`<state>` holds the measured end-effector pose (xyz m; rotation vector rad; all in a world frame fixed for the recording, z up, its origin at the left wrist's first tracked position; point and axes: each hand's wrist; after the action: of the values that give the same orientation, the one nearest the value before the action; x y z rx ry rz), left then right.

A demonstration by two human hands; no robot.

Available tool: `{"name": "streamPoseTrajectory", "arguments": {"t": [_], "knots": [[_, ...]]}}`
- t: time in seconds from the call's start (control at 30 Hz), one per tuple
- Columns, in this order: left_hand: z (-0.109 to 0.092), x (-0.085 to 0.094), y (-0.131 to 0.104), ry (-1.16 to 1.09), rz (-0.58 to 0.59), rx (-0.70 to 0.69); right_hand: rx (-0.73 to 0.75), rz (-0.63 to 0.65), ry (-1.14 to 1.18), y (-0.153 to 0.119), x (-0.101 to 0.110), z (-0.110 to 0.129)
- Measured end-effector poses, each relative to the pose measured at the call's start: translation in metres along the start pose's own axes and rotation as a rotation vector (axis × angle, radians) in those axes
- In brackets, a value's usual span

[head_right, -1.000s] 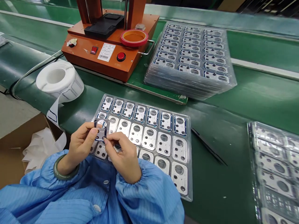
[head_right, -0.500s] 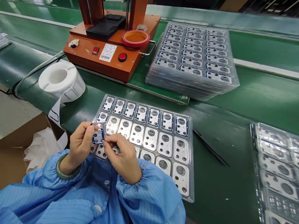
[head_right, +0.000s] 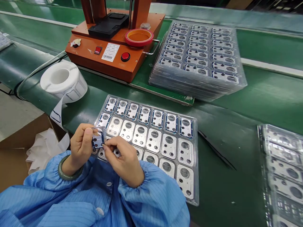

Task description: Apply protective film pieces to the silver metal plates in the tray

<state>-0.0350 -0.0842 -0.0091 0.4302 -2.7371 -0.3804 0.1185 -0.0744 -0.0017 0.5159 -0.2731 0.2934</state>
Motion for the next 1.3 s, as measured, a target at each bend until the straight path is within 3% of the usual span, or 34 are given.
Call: {"name": "streamPoseTrajectory", "arguments": {"t": [0.13, 0.4, 0.8, 0.97, 1.17, 1.3], "knots": [[0.003, 0.000, -0.001, -0.025, 0.007, -0.010, -0.003, 0.024, 0.020, -0.001, -0.001, -0.001], [-0.007, 0.000, 0.005, 0.172, -0.078, -0.110, 0.018, 0.056, 0.031, -0.001, -0.002, -0.001], [-0.003, -0.002, 0.004, 0.223, -0.081, -0.056, 0.228, -0.047, -0.181, -0.002, -0.001, 0.000], [-0.004, -0.004, 0.004, 0.206, -0.083, 0.033, 0.280, -0.124, -0.269, -0.006, -0.004, -0.002], [-0.004, -0.005, 0.006, 0.150, -0.078, 0.204, 0.145, -0.186, -0.247, -0.008, -0.003, -0.001], [-0.004, -0.005, 0.007, 0.110, -0.075, 0.266, 0.006, -0.093, -0.147, -0.003, 0.000, 0.002]]}}
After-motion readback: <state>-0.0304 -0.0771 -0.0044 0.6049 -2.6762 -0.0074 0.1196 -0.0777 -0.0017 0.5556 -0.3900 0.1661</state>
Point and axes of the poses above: each hand's wrist, its own y-axis towards the middle knuckle, its own x-axis out of the back of the hand, z = x × y, and after that the axes turned 7 degrees about x, right-handed
